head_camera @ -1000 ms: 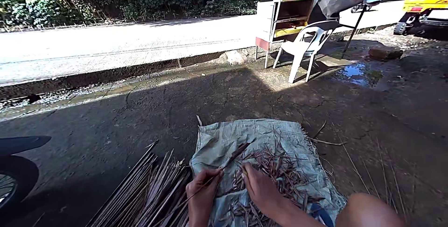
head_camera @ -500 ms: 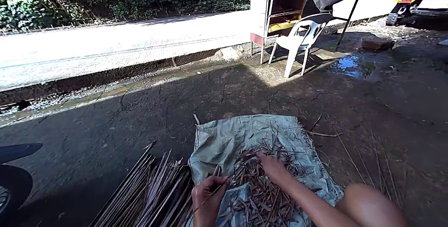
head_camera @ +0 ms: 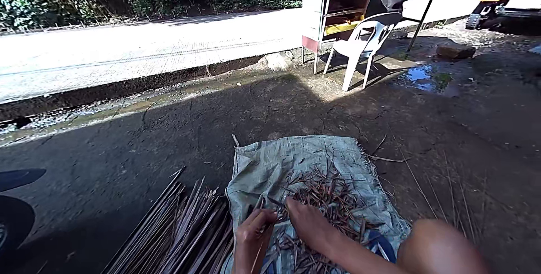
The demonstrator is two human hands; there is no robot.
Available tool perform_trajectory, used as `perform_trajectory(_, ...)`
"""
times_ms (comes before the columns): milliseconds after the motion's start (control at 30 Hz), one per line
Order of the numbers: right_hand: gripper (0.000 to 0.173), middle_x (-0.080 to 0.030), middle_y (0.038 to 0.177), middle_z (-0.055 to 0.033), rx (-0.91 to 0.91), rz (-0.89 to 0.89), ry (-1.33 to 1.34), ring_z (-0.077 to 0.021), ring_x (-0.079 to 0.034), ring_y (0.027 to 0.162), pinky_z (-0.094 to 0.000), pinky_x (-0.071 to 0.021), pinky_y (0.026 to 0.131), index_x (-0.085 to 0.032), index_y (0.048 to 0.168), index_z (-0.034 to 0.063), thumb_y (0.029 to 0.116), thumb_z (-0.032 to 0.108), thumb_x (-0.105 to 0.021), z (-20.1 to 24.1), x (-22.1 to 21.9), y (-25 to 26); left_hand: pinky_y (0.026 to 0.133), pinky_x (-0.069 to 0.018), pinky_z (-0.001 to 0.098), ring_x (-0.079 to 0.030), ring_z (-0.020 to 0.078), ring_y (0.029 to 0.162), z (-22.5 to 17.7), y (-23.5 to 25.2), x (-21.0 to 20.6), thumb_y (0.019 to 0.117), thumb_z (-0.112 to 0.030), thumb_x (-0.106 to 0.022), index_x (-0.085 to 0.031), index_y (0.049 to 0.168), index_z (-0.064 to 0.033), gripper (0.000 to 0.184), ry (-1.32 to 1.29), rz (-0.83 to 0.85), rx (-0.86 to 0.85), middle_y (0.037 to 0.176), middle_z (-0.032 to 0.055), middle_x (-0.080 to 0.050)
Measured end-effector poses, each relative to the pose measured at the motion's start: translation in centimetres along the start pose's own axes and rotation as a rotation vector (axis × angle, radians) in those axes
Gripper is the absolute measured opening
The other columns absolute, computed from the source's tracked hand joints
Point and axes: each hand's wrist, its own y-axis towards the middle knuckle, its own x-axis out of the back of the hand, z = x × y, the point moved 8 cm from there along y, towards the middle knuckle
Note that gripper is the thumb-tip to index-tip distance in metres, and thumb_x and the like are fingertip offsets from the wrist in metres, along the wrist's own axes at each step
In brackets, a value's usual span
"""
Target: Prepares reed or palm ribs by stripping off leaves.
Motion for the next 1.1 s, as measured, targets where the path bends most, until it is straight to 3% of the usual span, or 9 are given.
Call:
perform_trajectory(233,0.04,-0.063,0.127,-0.031,-0.347,0.025,-0.001,-0.0482,-0.062,0.121,-0.0605,-0.0501,0.099,-0.039,0.148,-0.003,0.1101,0.009,-0.037,-10.2,0.9,3.9,0.083,-0.058,0.0148,-0.073,0.0,0.09,-1.3,-0.2,1.7,0.0796,0.003,-0.076,-0.075,0.083,0.0003,0.005,-0.164,-0.064,-0.015,0.09,0.0041,-0.078)
perform_trajectory(433,0.036,-0.065,0.121,-0.0298,-0.257,-0.002,0.09,-0.0454,-0.065,0.116,-0.0573,-0.0519,0.096,-0.044,0.141,-0.0027,0.1132,0.018,-0.033,-4.6,1.1,2.2,0.076,-0.0589,0.015,-0.074,0.0007,0.08,0.5,0.2,2.3,0.0759,0.006,-0.076,-0.075,0.084,0.0048,0.009,-0.1,-0.084,0.072,0.085,0.0078,-0.078)
perform_trajectory(567,0.04,-0.064,0.124,-0.0297,-0.286,0.048,0.189,-0.0446,-0.063,0.12,-0.0577,-0.0495,0.099,-0.044,0.141,-0.0041,0.1133,0.022,-0.032,-5.4,-0.1,2.6,0.075,-0.0602,0.0167,-0.074,0.0012,0.079,0.9,0.2,2.4,0.078,0.007,-0.075,-0.073,0.087,0.0076,0.009,-0.135,-0.158,0.152,0.086,0.0085,-0.078)
perform_trajectory(667,0.047,-0.063,0.11,-0.0274,-0.318,-0.13,0.583,-0.0385,-0.064,0.101,-0.0533,-0.049,0.093,-0.047,0.138,-0.0073,0.1141,0.03,-0.032,-8.3,-0.4,3.9,0.077,-0.0628,0.0211,-0.076,0.004,0.083,1.5,0.3,3.1,0.0806,0.009,-0.073,-0.071,0.089,0.0044,0.01,-0.237,-0.268,0.19,0.09,0.0037,-0.079)
perform_trajectory(733,0.039,-0.061,0.099,-0.0232,-0.252,-0.324,0.717,-0.0339,-0.062,0.088,-0.0499,-0.0501,0.084,-0.047,0.136,-0.0063,0.113,0.023,-0.036,-8.1,0.8,3.6,0.078,-0.0633,0.0225,-0.076,0.0048,0.085,1.9,0.3,3.6,0.0817,0.01,-0.072,-0.069,0.089,0.0006,0.013,-0.276,-0.299,0.208,0.092,0.0006,-0.079)
perform_trajectory(867,0.034,-0.065,0.116,-0.0275,0.066,-0.326,0.42,-0.0404,-0.069,0.098,-0.0542,-0.0551,0.087,-0.051,0.137,-0.006,0.1069,0.007,-0.043,-1.6,1.8,0.4,0.077,-0.063,0.0217,-0.076,0.0045,0.081,1.6,0.0,3.1,0.079,0.013,-0.073,-0.069,0.088,0.0044,0.013,-0.28,-0.26,0.262,0.089,0.003,-0.079)
perform_trajectory(967,0.025,-0.071,0.105,-0.0229,0.251,-0.529,0.117,-0.0367,-0.074,0.078,-0.0502,-0.0606,0.064,-0.065,0.119,-0.0042,0.0966,-0.003,-0.055,2.2,1.4,-1.8,0.077,-0.0617,0.0194,-0.075,0.0011,0.08,0.5,-0.2,2.1,0.0779,0.012,-0.074,-0.069,0.088,0.009,0.012,-0.232,-0.206,0.235,0.088,0.0042,-0.079)
perform_trajectory(1033,0.019,-0.072,0.097,-0.0206,0.24,-0.609,0.019,-0.0342,-0.074,0.071,-0.0469,-0.0597,0.057,-0.067,0.11,-0.0031,0.093,-0.004,-0.058,2.0,1.8,-1.9,0.078,-0.0614,0.0194,-0.075,0.0019,0.081,-0.1,-0.4,1.7,0.0779,0.011,-0.074,-0.069,0.088,0.0105,0.011,-0.209,-0.195,0.201,0.088,0.0072,-0.079)
perform_trajectory(1100,0.026,-0.07,0.111,-0.0241,0.028,-0.395,0.032,-0.04,-0.073,0.086,-0.0531,-0.0589,0.071,-0.061,0.124,-0.0038,0.1017,-0.001,-0.048,-0.1,2.5,-0.4,0.079,-0.0621,0.0211,-0.076,0.0044,0.083,-0.4,-0.6,1.5,0.0793,0.012,-0.074,-0.07,0.089,0.0089,0.011,-0.249,-0.19,0.197,0.089,0.0072,-0.079)
